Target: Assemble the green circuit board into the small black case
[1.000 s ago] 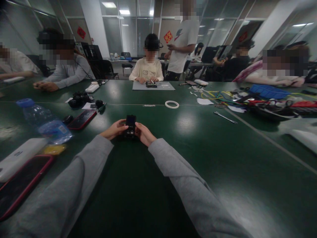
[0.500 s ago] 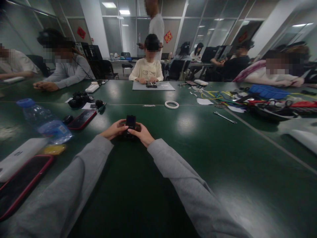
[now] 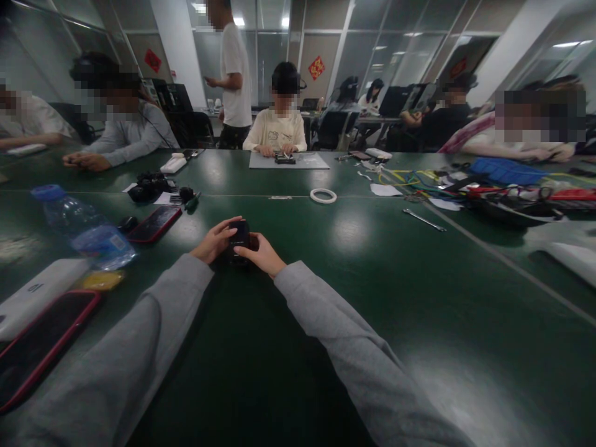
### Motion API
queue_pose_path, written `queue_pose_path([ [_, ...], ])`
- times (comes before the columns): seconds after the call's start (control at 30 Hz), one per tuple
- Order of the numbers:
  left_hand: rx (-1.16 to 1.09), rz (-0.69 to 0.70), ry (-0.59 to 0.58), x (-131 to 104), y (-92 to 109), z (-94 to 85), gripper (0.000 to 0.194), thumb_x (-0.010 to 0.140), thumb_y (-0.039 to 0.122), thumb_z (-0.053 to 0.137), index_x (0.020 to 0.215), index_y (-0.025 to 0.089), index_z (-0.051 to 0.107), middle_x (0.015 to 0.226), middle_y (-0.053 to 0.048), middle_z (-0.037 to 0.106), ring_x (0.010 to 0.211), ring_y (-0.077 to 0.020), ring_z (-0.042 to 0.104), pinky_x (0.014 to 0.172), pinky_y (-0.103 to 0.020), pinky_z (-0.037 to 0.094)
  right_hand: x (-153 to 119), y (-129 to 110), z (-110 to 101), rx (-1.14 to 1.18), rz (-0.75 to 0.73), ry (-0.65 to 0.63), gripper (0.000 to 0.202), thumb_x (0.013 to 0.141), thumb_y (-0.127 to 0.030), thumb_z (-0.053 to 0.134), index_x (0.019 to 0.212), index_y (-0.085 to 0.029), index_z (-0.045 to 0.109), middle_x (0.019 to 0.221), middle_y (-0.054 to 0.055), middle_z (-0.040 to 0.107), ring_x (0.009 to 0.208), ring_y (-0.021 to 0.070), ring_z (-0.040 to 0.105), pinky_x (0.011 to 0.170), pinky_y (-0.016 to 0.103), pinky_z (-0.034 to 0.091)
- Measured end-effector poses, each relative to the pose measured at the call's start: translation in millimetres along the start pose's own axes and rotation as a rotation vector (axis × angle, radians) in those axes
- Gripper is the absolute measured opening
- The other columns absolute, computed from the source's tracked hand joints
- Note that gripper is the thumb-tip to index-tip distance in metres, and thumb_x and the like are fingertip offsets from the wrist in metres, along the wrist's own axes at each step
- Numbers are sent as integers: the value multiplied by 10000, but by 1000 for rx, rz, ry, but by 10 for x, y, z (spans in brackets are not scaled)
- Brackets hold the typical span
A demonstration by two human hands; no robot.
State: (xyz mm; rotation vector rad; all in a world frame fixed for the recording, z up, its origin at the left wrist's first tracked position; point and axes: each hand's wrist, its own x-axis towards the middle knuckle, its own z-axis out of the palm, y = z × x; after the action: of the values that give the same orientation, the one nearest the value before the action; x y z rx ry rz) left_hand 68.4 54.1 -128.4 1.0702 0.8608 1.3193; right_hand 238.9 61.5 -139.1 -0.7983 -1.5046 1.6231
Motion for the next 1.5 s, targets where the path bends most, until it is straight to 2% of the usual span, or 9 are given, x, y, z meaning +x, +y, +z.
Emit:
queue_pose_path([
  [0.23,90,90,148,39,-52,126,431,665,351,743,1054,182,667,1013,-69,666,891,-168,613,775,-291,490,12,12,-16,11,-17,-18,589,646,-348,808,1116,-172,501,1153,106,568,1082,227,549,996,444,424],
  [0.43,103,137,243,56,-32,164,363,659,412,732,923,166,694,1036,-74,681,941,-183,613,808,-295,489,12,21,-17,-20,-31,-35,590,662,-367,798,1134,-174,502,1174,106,564,1101,230,542,1020,447,407],
  [0.57,45,73,267,112,-80,58,440,707,515,651,895,120,701,990,-105,693,870,-196,631,758,-302,500,6,9,0,-51,-26,-63,580,673,-361,786,1136,-161,498,1192,116,558,1100,233,546,1029,446,401],
  [0.63,-12,44,285,154,-127,-29,449,719,515,635,891,106,703,944,-113,700,828,-196,641,754,-311,501,1,-6,9,-63,-17,-73,582,678,-355,778,1136,-141,491,1196,129,557,1103,233,549,1034,442,399],
  [0.73,-92,74,320,208,-199,-137,408,735,484,644,918,122,692,980,-105,699,848,-188,648,785,-317,496,-6,-25,15,-68,-11,-68,583,688,-349,767,1144,-125,479,1212,137,551,1112,227,550,1040,429,399],
  [0.97,-31,104,281,224,-263,-162,425,700,419,718,1028,151,676,1023,-104,698,914,-200,647,876,-355,481,-11,-28,23,-81,-3,-45,542,708,-333,752,1142,-150,482,1213,118,564,1114,215,558,1034,418,418],
  [1.2,13,126,272,210,-266,-170,463,672,395,748,1063,158,672,1005,-95,701,903,-195,647,881,-352,474,-9,-24,18,-93,-4,-47,569,714,-343,751,1170,-140,477,1218,132,558,1128,230,550,1041,453,407],
  [1.4,43,99,299,210,-256,-145,465,688,477,710,1013,145,691,984,-99,700,857,-190,644,839,-339,478,-1,-6,0,-78,-9,-65,571,723,-350,748,1179,-145,472,1224,126,557,1128,221,553,1039,434,419],
  [1.5,13,56,271,198,-228,-143,502,755,566,597,989,134,695,938,-107,705,828,-198,647,804,-339,484,3,6,-3,-73,-10,-69,580,720,-353,751,1181,-139,470,1228,128,555,1129,220,551,1044,432,415],
])
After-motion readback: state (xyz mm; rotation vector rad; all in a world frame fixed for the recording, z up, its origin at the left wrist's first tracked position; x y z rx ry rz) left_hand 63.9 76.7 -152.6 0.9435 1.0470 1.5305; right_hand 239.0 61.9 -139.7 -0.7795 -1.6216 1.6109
